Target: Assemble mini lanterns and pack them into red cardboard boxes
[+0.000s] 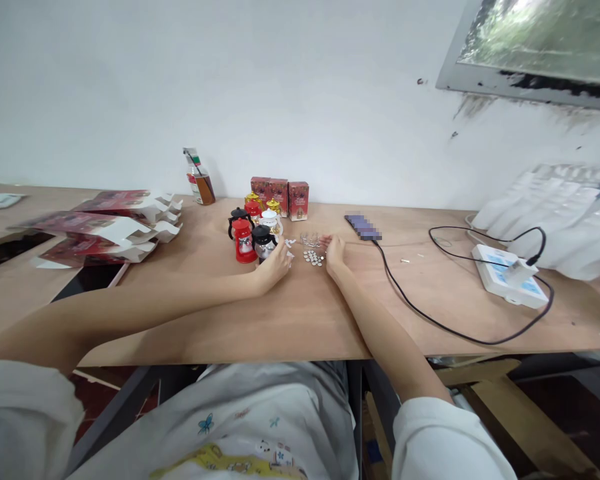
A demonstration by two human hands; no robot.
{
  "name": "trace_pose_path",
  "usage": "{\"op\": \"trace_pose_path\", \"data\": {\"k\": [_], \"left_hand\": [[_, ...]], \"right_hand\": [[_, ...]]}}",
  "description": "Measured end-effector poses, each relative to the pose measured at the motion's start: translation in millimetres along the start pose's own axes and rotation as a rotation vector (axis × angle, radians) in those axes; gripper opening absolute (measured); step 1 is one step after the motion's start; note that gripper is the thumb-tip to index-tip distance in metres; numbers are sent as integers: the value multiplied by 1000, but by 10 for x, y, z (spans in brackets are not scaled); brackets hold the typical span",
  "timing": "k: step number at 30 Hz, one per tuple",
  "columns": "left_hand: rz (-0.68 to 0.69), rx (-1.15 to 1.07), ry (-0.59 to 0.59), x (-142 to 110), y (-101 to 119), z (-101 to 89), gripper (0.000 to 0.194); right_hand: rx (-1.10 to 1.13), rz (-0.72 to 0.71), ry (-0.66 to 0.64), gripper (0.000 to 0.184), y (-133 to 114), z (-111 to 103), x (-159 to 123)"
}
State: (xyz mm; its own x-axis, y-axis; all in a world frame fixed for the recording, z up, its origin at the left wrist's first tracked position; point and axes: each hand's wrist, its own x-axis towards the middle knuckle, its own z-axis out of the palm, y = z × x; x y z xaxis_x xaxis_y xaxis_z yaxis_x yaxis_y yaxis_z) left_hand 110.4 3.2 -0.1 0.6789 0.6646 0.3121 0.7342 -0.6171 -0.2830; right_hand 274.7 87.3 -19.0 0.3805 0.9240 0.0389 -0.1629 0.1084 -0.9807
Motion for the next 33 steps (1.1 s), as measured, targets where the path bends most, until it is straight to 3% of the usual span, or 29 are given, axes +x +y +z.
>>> {"op": "trace_pose_path", "data": {"k": [3,5,9,13,18,22,25,28,33], "left_hand": [[0,207,-75,11,-25,1,42],[1,211,-89,12,-53,1,48],[-13,181,-63,-75,-56,-26,58],[-6,335,-38,-308,32,-86,66],[63,336,-10,-558,40,-121,49],[68,220,1,-586,-58,-98,33],[56,153,-18,-560,-98,-56,27],[26,133,-23,-532,-107,-4,23],[-40,40,-47,-494,-146,48,25]], "right_hand": [[17,-5,-7,22,10,8,-8],[21,-13,-13,24,16,14,-17],[-6,-36,-25,29,30,39,-51],[-88,-112,8,27,40,44,-82],[-275,-304,47,21,-28,90,-25],[-542,-492,-44,18,-216,381,96],[-974,-725,-160,37,-405,690,231],[-1204,-917,-212,56,-554,942,406],[-1453,-871,-255,74,-662,1102,645]]}}
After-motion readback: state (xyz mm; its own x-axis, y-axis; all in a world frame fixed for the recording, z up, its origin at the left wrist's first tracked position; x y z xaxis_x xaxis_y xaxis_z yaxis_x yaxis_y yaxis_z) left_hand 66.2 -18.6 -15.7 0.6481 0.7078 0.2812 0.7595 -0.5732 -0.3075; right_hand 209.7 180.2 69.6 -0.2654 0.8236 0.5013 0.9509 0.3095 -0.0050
